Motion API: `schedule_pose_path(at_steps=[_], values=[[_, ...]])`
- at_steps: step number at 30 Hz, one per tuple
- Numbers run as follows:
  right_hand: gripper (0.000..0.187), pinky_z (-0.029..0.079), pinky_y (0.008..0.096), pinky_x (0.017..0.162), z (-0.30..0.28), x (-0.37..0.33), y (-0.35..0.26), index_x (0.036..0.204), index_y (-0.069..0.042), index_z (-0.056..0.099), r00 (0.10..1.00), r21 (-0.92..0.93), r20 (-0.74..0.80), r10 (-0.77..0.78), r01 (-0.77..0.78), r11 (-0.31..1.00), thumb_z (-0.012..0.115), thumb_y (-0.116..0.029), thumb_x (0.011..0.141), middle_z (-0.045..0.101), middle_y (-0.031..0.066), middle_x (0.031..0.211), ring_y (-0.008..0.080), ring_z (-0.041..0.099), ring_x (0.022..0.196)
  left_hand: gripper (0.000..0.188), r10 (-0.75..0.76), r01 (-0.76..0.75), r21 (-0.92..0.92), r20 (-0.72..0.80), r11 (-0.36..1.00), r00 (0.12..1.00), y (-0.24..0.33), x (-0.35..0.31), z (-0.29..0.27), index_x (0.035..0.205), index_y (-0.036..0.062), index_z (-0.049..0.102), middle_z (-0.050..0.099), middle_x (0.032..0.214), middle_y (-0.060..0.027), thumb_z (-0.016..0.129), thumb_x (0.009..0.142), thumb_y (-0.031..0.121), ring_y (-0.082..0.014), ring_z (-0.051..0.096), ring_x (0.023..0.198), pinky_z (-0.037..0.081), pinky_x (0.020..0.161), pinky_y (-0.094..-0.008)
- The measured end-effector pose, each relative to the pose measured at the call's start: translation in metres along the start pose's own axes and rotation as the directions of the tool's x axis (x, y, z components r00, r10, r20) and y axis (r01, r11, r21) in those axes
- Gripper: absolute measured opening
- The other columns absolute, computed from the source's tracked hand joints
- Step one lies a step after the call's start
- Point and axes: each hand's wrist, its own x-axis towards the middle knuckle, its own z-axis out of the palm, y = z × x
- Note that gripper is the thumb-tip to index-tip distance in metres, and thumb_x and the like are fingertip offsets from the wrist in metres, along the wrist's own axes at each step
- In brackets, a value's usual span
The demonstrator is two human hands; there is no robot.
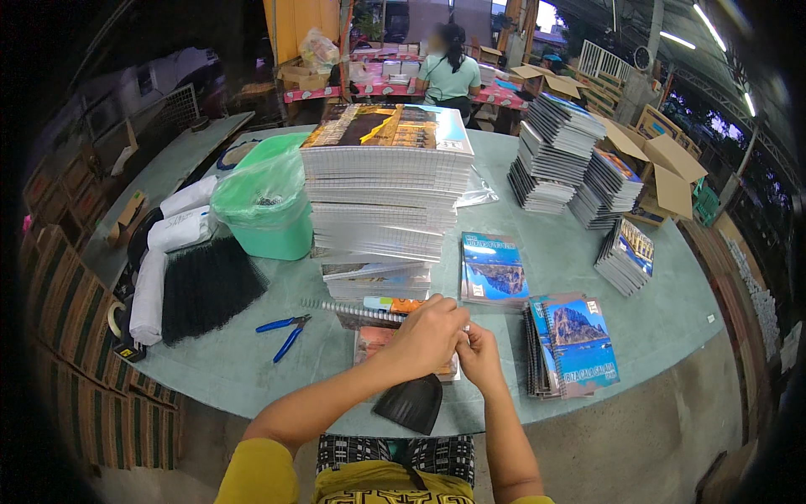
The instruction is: The person binds notebooks by manually threading a plastic spiral coil through pre-punched holes in a stack of paper and covers, then using a small blue tool to trim and crimp the ends of the coil.
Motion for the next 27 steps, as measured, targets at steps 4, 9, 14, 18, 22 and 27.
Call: schedule_pose_path(at_steps=[4, 9, 14, 18, 22, 27], values=[[0.019, 0.047, 0.0259, 0.068, 0.005, 0.001, -0.003, 0.101, 0.001, 0.061, 0.998, -0.119, -0.055, -0.012, 0.005, 0.993, 0.053, -0.001, 0.084, 0.067, 0.0068, 0.084, 0.0106, 0.058, 0.076, 0.023, -0.06, 0.059, 0.017, 0.025, 0.998, 0.998, 0.003, 0.006, -0.009, 0.092, 0.0057, 0.061, 0.055, 0.086, -0.0131, 0.067, 0.071, 0.012, -0.0304, 0.053, 0.085, 0.044, 0.073, -0.0387], [0.026, 0.047, 0.0244, 0.067, -0.012, 0.022, -0.012, 0.104, -0.001, 0.062, 0.996, -0.006, -0.092, 0.01, -0.011, 1.0, 0.064, 0.0, 0.077, 0.067, 0.006, 0.083, 0.011, 0.06, 0.074, 0.026, 0.176, -0.161, 0.114, -0.134, 0.98, 0.975, -0.005, -0.043, -0.025, 0.097, 0.0098, 0.063, 0.057, 0.096, -0.0102, 0.067, 0.073, 0.018, -0.0276, 0.052, 0.093, 0.042, 0.081, -0.0416], [0.03, 0.048, 0.0302, 0.073, -0.016, 0.055, -0.051, 0.1, -0.002, 0.063, 0.981, -0.479, 0.092, -0.17, 0.193, 0.856, 0.071, -0.001, 0.071, 0.066, 0.0099, 0.09, 0.0207, 0.062, 0.08, 0.04, -0.363, 0.318, 0.438, 0.02, 0.841, 0.932, -0.133, -0.17, -0.078, 0.108, 0.0058, 0.06, 0.056, 0.109, -0.0186, 0.07, 0.07, 0.016, -0.0369, 0.051, 0.103, 0.043, 0.084, -0.0441], [0.031, 0.046, 0.0389, 0.075, 0.031, 0.073, -0.095, 0.097, -0.003, 0.064, 0.894, -0.72, 0.357, -0.27, 0.448, 0.53, 0.074, -0.014, 0.07, 0.064, 0.015, 0.09, 0.0329, 0.06, 0.084, 0.046, -0.726, 0.605, 0.463, 0.135, 0.648, 0.674, -0.166, -0.212, -0.11, 0.114, 0.0046, 0.056, 0.054, 0.112, -0.0244, 0.068, 0.07, 0.015, -0.0395, 0.05, 0.105, 0.044, 0.084, -0.0435], [0.031, 0.048, 0.0383, 0.074, 0.078, 0.091, -0.1, 0.099, -0.002, 0.064, 0.878, -0.587, 0.448, -0.167, 0.43, 0.686, 0.071, -0.015, 0.073, 0.064, 0.0178, 0.095, 0.0346, 0.061, 0.086, 0.043, -0.731, 0.687, 0.332, 0.011, 0.646, 0.682, -0.153, -0.203, -0.088, 0.112, 0.0044, 0.054, 0.057, 0.103, -0.0223, 0.064, 0.072, 0.017, -0.0365, 0.056, 0.097, 0.047, 0.08, -0.0413], [0.031, 0.048, 0.0361, 0.076, 0.108, 0.108, -0.091, 0.105, -0.004, 0.064, 0.854, -0.448, 0.511, -0.104, 0.367, 0.815, 0.067, -0.004, 0.074, 0.065, 0.0167, 0.098, 0.0322, 0.062, 0.087, 0.034, -0.714, 0.727, -0.532, 0.289, 0.434, 0.637, -0.066, -0.134, -0.103, 0.113, 0.0046, 0.051, 0.059, 0.089, -0.0071, 0.057, 0.082, 0.018, -0.0165, 0.058, 0.073, 0.046, 0.068, -0.0298]])
